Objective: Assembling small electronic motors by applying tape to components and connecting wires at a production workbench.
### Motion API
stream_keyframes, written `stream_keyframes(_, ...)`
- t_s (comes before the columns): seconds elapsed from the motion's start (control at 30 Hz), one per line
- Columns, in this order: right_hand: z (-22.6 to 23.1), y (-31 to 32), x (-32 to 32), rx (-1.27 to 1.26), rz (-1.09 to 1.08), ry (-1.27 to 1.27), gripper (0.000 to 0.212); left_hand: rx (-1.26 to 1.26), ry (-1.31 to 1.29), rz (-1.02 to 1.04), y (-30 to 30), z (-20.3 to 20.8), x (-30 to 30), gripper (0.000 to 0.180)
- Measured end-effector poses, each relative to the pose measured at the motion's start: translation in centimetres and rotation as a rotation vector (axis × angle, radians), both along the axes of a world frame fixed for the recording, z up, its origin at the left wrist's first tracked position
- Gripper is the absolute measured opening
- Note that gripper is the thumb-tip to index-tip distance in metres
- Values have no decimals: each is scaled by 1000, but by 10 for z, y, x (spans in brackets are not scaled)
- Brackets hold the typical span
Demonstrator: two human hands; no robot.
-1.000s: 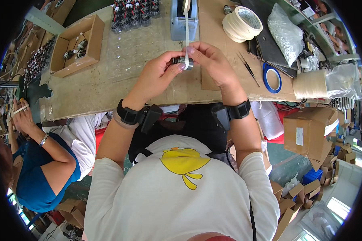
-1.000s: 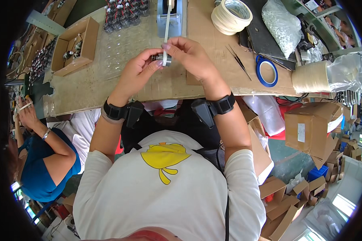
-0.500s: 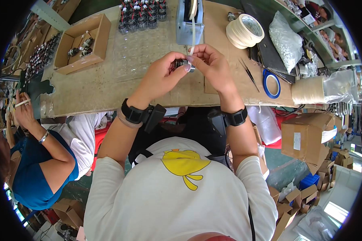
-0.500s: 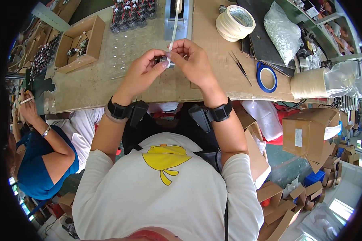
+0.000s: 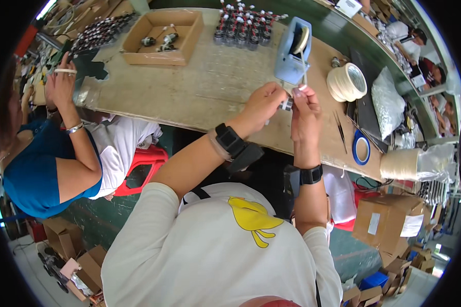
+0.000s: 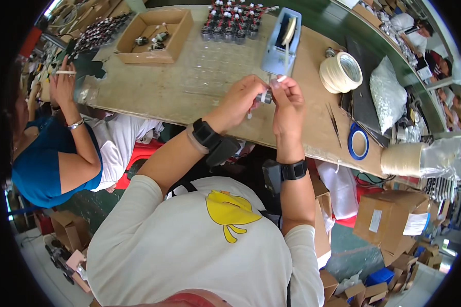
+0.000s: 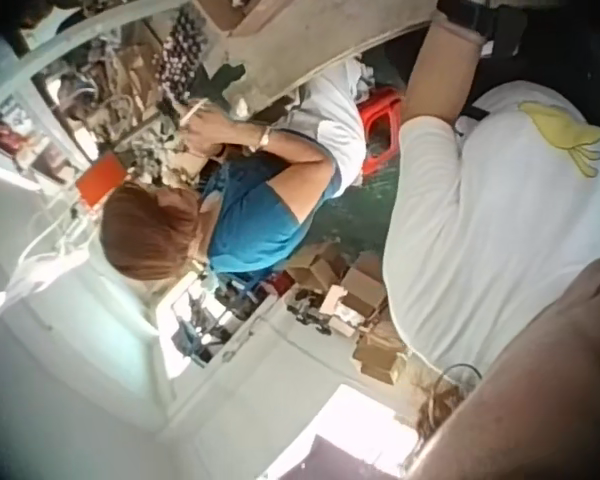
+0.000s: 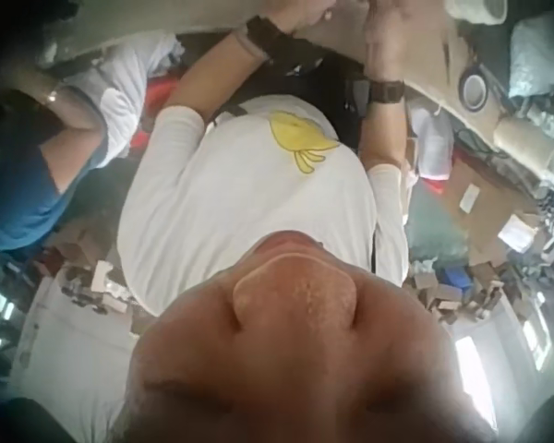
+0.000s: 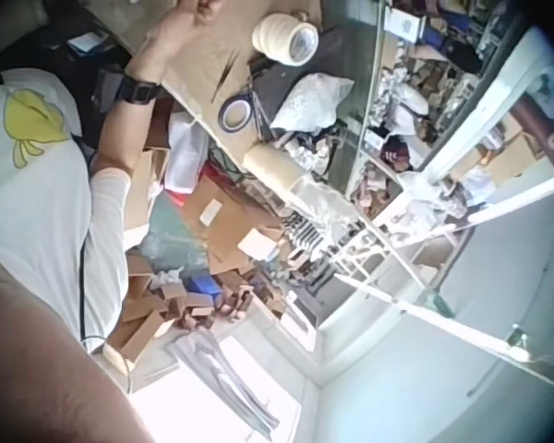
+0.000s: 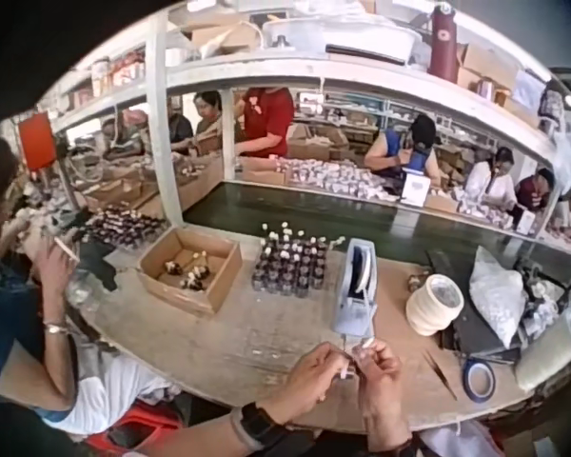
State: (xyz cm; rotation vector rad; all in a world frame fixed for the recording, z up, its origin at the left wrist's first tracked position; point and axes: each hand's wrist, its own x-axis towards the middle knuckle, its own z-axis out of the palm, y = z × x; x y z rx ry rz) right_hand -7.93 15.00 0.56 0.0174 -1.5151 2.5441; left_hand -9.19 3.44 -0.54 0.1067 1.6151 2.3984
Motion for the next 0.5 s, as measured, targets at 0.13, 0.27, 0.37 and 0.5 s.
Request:
stream_keyframes(0.13,-1,9,4,-142,196,-148,17,150,-59,2,-18,11,10,13)
stream_keyframes(0.27,-10,22,12,-158,332,-352,20,-123,406,181,-69,5,6,15)
stream_keyframes(0.37,-8,33,14,-93,298,-359,25,-224,331,368,-131,28,-7,17)
stream_keyframes(0.5,-10,37,14,-54,241,-360,32,-255,227,618,-210,48,-46,20)
